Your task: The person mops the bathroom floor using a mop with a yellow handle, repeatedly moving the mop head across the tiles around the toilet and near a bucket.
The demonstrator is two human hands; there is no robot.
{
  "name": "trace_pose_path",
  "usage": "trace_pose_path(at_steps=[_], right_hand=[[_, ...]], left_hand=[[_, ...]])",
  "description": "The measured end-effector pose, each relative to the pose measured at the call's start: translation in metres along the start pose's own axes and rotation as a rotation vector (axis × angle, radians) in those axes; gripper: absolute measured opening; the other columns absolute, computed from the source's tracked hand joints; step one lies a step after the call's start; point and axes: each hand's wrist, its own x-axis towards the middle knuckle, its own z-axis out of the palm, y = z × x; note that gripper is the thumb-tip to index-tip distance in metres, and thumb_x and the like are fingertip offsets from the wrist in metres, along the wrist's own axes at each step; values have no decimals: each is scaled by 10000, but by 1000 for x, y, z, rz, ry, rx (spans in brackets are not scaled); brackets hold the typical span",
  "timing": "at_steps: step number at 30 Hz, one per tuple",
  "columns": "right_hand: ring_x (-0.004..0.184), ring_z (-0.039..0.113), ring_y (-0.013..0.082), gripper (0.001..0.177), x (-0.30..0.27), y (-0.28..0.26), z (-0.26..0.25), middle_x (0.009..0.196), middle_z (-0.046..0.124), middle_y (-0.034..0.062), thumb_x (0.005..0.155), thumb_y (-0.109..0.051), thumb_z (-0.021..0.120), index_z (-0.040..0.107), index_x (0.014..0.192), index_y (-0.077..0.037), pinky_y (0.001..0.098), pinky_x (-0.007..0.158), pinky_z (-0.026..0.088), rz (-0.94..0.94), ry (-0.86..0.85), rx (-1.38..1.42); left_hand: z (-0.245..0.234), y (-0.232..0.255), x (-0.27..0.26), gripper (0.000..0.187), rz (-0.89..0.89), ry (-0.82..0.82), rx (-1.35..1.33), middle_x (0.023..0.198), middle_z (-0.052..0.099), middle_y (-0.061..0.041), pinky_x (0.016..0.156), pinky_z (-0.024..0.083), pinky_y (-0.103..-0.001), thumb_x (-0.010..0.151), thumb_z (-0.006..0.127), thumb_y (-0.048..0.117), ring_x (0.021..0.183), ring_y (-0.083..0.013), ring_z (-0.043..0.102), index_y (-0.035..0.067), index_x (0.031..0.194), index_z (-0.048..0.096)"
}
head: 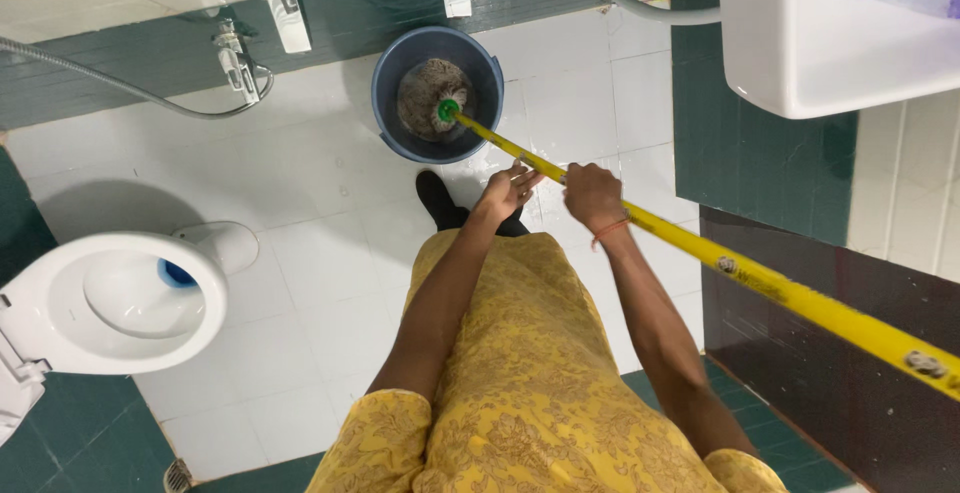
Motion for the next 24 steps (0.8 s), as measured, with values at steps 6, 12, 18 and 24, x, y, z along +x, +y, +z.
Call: trace_pose_path(at_steps=[6, 12, 18, 24], right_hand=[[744, 723, 329, 177, -46, -11, -126, 802, 705, 156, 911, -215, 722, 702, 1003, -64, 456, 653, 573, -73, 55, -58], [697, 712, 341, 170, -66, -17, -182, 752, 713, 166, 915, -160, 705, 697, 1065, -80, 478, 627, 556, -22, 14, -24], [845, 727, 366, 209, 25, -25, -55, 913, 729, 174, 842, -103, 693, 686, 1047, -62, 467, 730, 593, -47, -25, 7], [962, 704, 394, 235, 112, -46, 60, 999, 716, 166, 868, -194, 684, 663, 1081, -96, 571, 836, 543, 192, -126, 139]], left_hand=[[58, 19, -17, 252, -41, -86, 75, 938, 659, -16, 810, 552, -306, 1027, 644, 337, 916, -150, 670, 89, 1065, 629], [90, 45, -57, 253, 37, -221, 128, 882, 640, 4, 776, 540, -280, 984, 676, 348, 872, -118, 646, 102, 983, 614], [27, 49, -19, 229, 31, -36, 75, 1029, 685, 5, 910, 428, -359, 1011, 657, 322, 1073, -122, 676, 105, 1079, 634], [-48, 76, -18, 476, 79, 47, 94, 1392, 664, -7, 1038, 347, -385, 994, 576, 342, 1301, -126, 581, 124, 1409, 490]])
